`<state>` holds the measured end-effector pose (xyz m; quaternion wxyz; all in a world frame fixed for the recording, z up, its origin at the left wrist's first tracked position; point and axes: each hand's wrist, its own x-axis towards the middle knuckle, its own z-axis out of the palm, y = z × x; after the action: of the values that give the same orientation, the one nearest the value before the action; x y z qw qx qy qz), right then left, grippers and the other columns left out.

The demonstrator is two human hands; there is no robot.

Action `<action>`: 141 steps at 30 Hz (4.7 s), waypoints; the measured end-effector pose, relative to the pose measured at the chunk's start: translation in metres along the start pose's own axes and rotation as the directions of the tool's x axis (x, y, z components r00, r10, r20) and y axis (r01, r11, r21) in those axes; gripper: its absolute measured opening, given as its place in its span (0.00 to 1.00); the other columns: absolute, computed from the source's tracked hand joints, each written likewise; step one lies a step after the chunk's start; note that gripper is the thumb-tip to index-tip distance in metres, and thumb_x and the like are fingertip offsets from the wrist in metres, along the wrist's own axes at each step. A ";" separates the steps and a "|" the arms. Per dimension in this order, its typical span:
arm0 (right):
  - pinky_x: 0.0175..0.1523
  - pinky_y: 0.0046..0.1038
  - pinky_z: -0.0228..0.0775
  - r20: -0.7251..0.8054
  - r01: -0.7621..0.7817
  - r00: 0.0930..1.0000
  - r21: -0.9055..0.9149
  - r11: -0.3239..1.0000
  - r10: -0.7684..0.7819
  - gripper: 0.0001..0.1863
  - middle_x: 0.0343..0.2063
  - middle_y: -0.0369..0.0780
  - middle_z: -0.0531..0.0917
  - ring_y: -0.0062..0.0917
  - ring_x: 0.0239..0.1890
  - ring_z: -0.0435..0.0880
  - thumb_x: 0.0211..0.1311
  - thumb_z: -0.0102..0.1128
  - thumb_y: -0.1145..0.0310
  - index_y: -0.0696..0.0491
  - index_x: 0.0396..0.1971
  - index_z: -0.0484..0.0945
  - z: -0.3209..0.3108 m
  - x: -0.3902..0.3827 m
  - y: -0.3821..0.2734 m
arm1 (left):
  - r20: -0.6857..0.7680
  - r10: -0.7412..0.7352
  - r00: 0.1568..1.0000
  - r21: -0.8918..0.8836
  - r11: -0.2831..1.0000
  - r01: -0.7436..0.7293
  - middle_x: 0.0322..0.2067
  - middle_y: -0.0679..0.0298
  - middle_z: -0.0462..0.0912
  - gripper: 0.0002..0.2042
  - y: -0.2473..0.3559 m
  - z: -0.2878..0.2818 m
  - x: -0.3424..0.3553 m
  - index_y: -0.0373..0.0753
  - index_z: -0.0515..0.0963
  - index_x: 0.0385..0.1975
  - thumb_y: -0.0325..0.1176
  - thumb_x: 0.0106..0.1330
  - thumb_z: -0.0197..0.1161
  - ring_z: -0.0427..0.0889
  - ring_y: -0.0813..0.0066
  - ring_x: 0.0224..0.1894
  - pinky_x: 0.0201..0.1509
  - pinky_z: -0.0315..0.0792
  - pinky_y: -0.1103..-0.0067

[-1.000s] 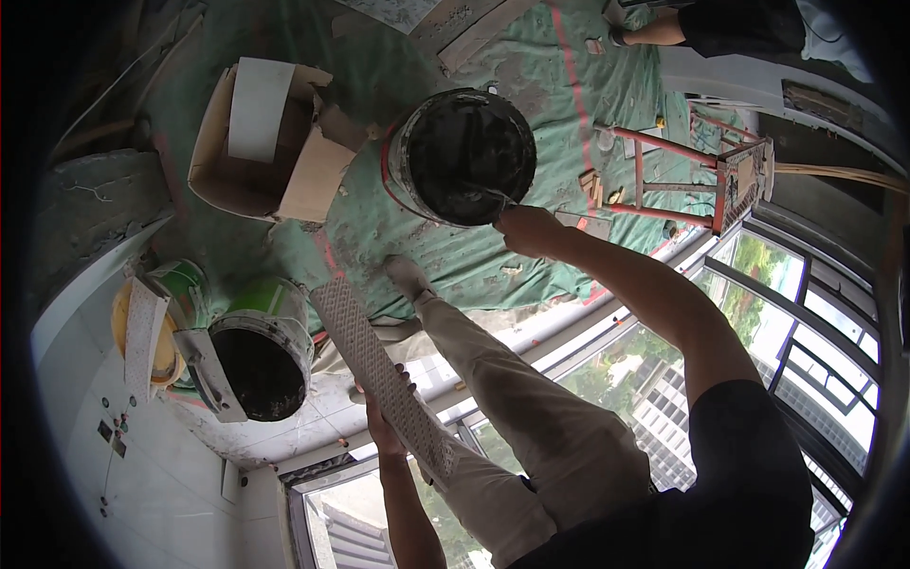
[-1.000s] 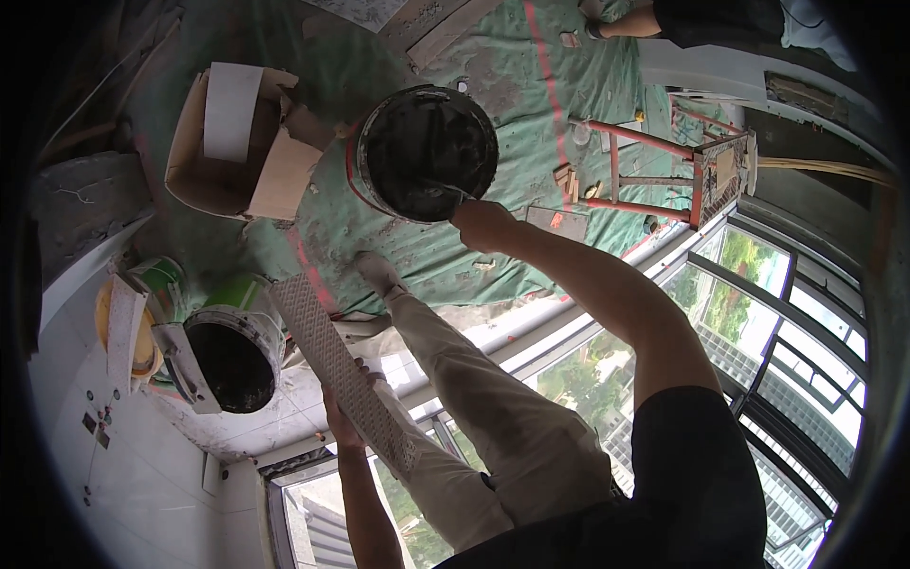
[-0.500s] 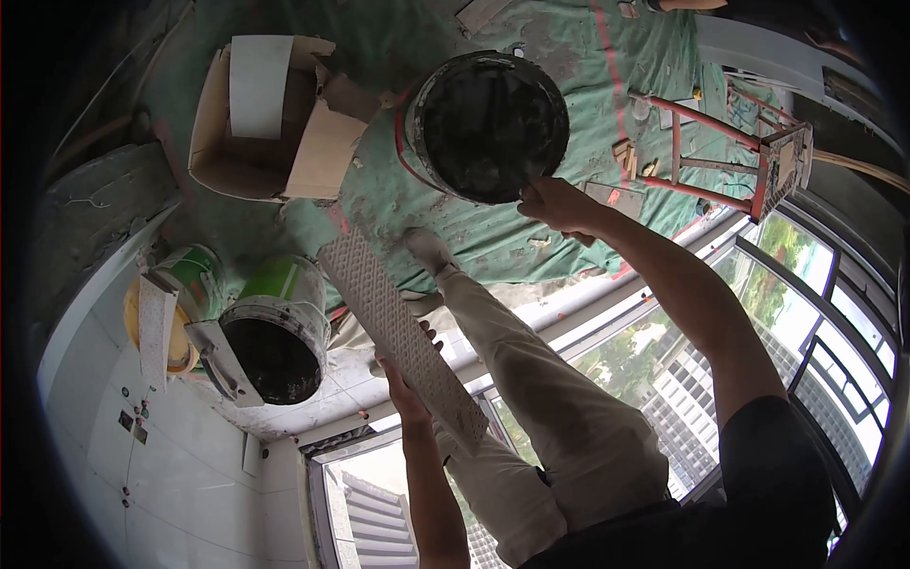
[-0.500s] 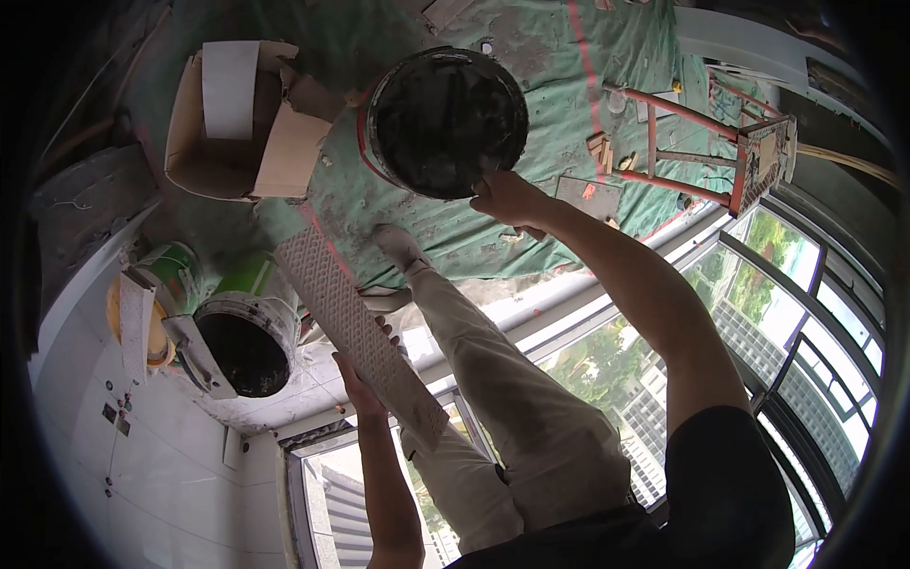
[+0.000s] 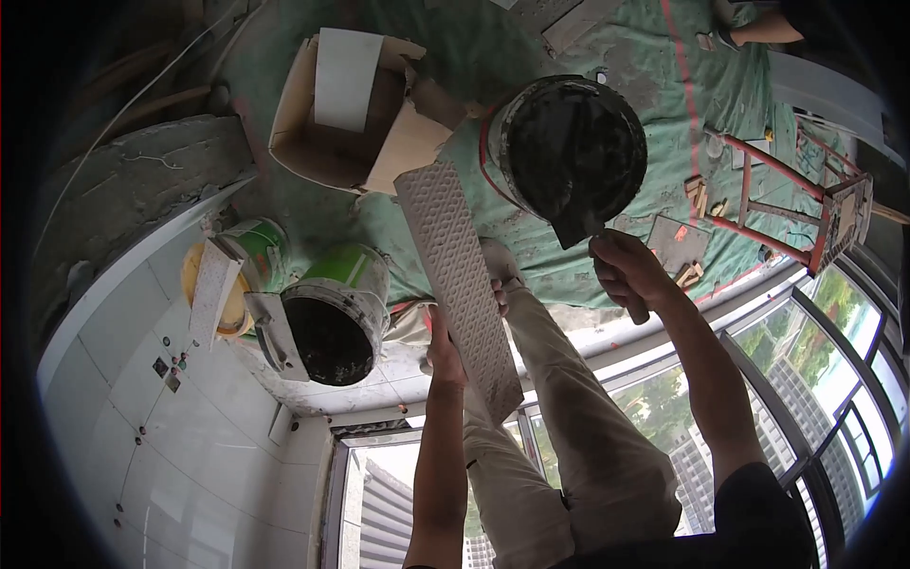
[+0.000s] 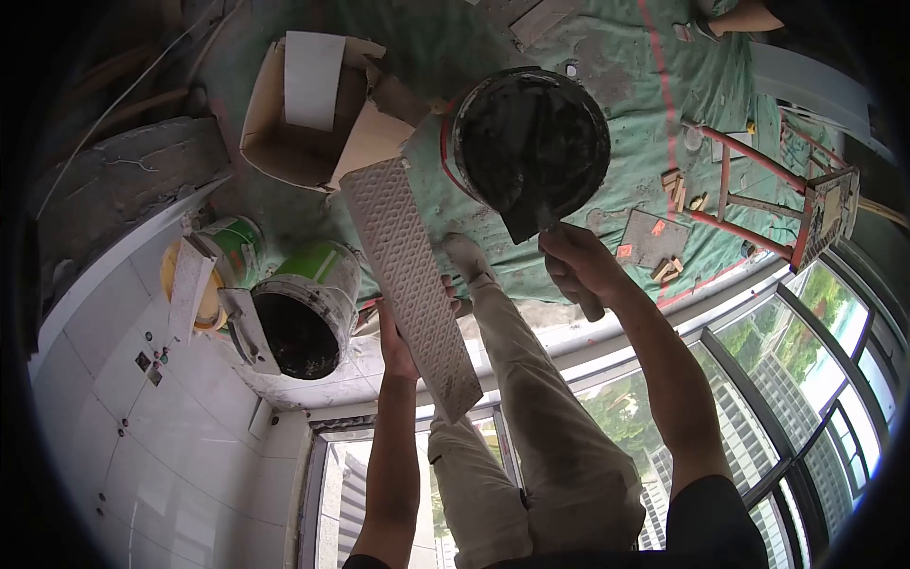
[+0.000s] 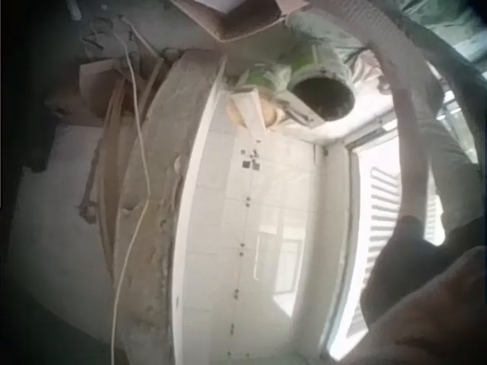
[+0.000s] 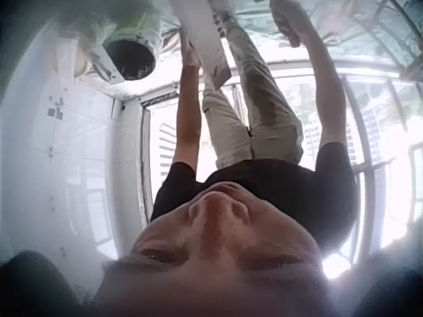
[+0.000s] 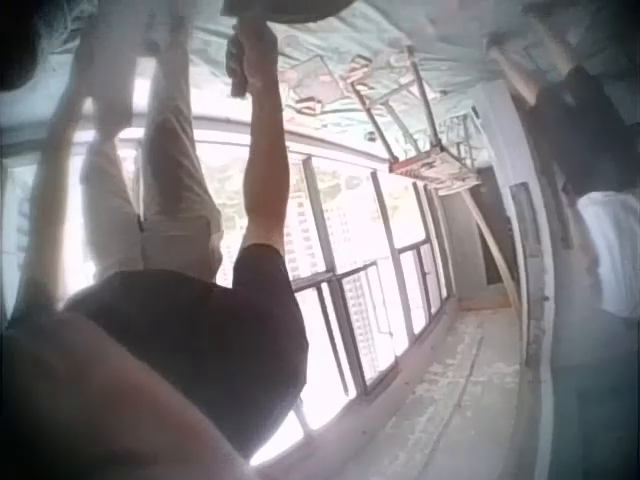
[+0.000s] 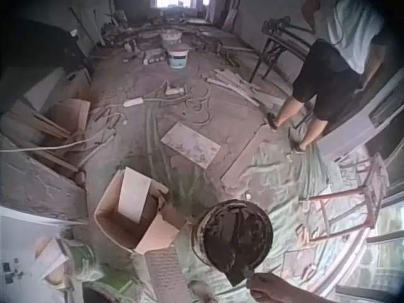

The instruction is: Applying mortar to tiles and installing them onto a wall surface during a renovation.

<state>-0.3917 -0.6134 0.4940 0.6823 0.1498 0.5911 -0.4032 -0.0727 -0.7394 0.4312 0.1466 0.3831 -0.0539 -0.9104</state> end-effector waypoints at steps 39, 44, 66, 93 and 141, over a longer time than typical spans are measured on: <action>0.46 0.59 0.80 -0.400 -0.213 0.690 -0.909 0.359 -0.603 0.19 0.48 0.53 0.85 0.57 0.44 0.88 0.79 0.60 0.64 0.52 0.63 0.73 -0.067 0.028 0.257 | 0.001 -0.070 0.998 -0.387 0.920 0.065 0.67 0.43 0.74 0.55 0.010 0.008 -0.165 0.28 0.63 0.77 0.81 0.73 0.49 0.79 0.48 0.62 0.67 0.78 0.55; 0.43 0.54 0.81 -0.208 0.040 0.796 -0.919 0.393 -0.569 0.14 0.33 0.48 0.89 0.53 0.39 0.90 0.73 0.67 0.57 0.50 0.47 0.79 -0.098 -0.130 0.247 | 0.093 -0.041 0.995 -0.488 0.869 0.081 0.68 0.41 0.74 0.51 0.064 0.100 -0.239 0.32 0.64 0.78 0.79 0.76 0.46 0.80 0.46 0.61 0.66 0.79 0.53; 0.18 0.30 0.65 0.032 0.291 0.887 -0.814 0.502 -0.460 0.21 0.19 0.30 0.74 0.17 0.14 0.72 0.76 0.72 0.48 0.48 0.33 0.76 0.122 -0.429 0.068 | 0.425 0.660 0.619 -0.641 0.703 -0.309 0.84 0.45 0.53 0.53 0.060 0.287 -0.637 0.44 0.49 0.88 0.81 0.75 0.39 0.47 0.39 0.87 0.83 0.41 0.25; 0.37 0.41 0.81 0.985 0.008 0.085 0.148 -0.989 0.148 0.20 0.34 0.39 0.90 0.40 0.32 0.90 0.68 0.76 0.53 0.50 0.51 0.89 0.485 -0.786 0.022 | 0.336 0.881 0.333 -0.798 0.454 -0.396 0.81 0.50 0.64 0.42 0.007 0.218 -0.721 0.43 0.61 0.84 0.61 0.76 0.57 0.63 0.45 0.82 0.84 0.48 0.31; 0.32 0.39 0.78 0.999 0.127 0.010 -0.053 -0.991 -0.052 0.17 0.31 0.44 0.88 0.39 0.29 0.90 0.71 0.74 0.56 0.52 0.50 0.88 0.478 -0.724 -0.019 | 0.363 0.806 0.468 -0.245 0.567 -0.786 0.74 0.52 0.71 0.37 0.009 0.250 -0.619 0.40 0.64 0.80 0.61 0.81 0.49 0.71 0.46 0.76 0.79 0.58 0.32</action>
<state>-0.0607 -0.6808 1.2935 -0.1184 -0.8997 0.4101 -0.0912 0.1612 -0.5605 1.0303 0.5452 0.0963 -0.2372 -0.7983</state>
